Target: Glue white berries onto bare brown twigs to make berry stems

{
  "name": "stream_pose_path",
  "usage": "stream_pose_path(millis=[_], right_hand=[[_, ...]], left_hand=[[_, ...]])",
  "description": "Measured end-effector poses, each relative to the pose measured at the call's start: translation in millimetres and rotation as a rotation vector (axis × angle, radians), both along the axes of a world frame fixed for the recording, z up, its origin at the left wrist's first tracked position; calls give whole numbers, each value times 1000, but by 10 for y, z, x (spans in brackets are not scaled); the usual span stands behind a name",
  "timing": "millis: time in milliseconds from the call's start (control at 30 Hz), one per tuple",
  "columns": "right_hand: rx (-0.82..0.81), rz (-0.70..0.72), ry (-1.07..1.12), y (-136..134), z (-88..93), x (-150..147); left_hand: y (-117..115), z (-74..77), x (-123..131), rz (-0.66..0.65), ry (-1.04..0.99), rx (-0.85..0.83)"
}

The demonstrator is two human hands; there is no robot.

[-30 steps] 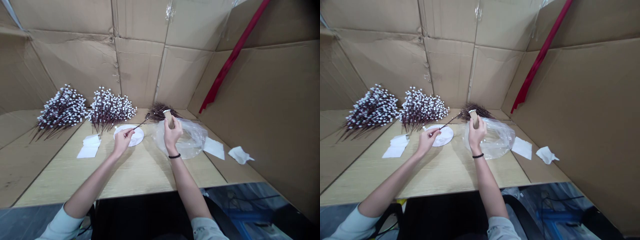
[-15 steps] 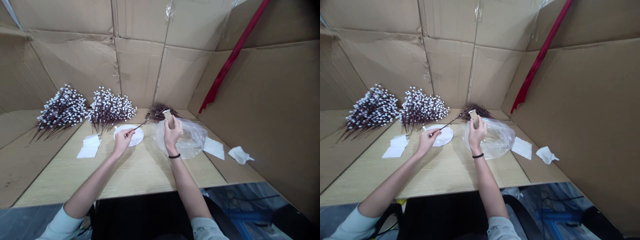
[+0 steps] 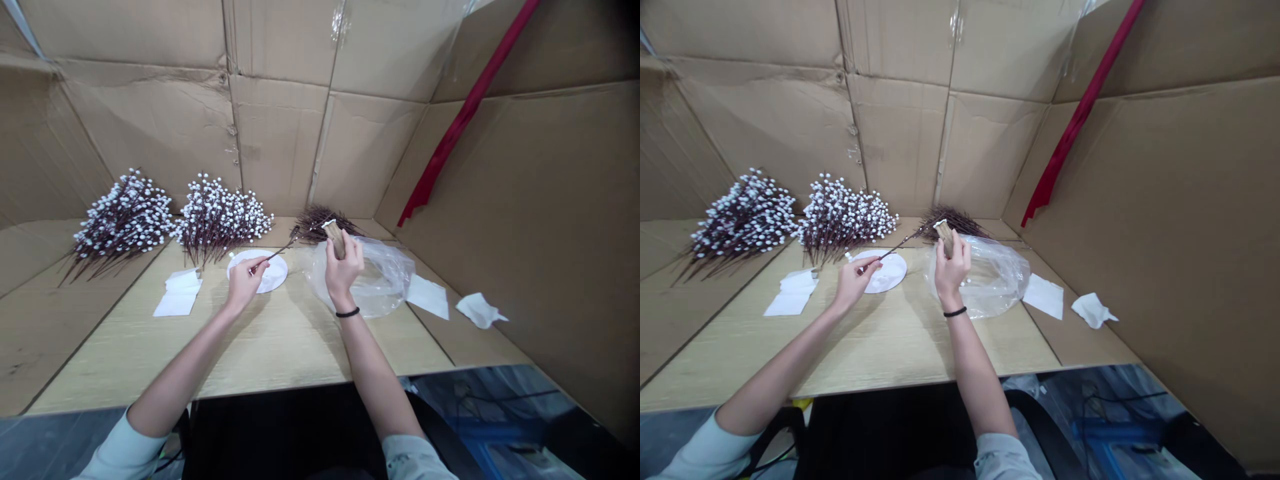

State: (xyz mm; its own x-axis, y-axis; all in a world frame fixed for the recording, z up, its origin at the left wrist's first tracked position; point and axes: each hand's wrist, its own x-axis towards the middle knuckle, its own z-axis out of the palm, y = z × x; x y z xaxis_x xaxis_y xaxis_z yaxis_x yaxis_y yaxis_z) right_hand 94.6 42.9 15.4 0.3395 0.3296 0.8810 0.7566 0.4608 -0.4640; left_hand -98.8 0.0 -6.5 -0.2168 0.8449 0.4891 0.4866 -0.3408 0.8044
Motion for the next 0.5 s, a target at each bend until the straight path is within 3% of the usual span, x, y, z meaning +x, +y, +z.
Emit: stream_pose_path(millis=[500], right_hand=[[-30, -22, 40, 0, 29, 25]], left_hand=[[8, -6, -6, 9, -11, -6]])
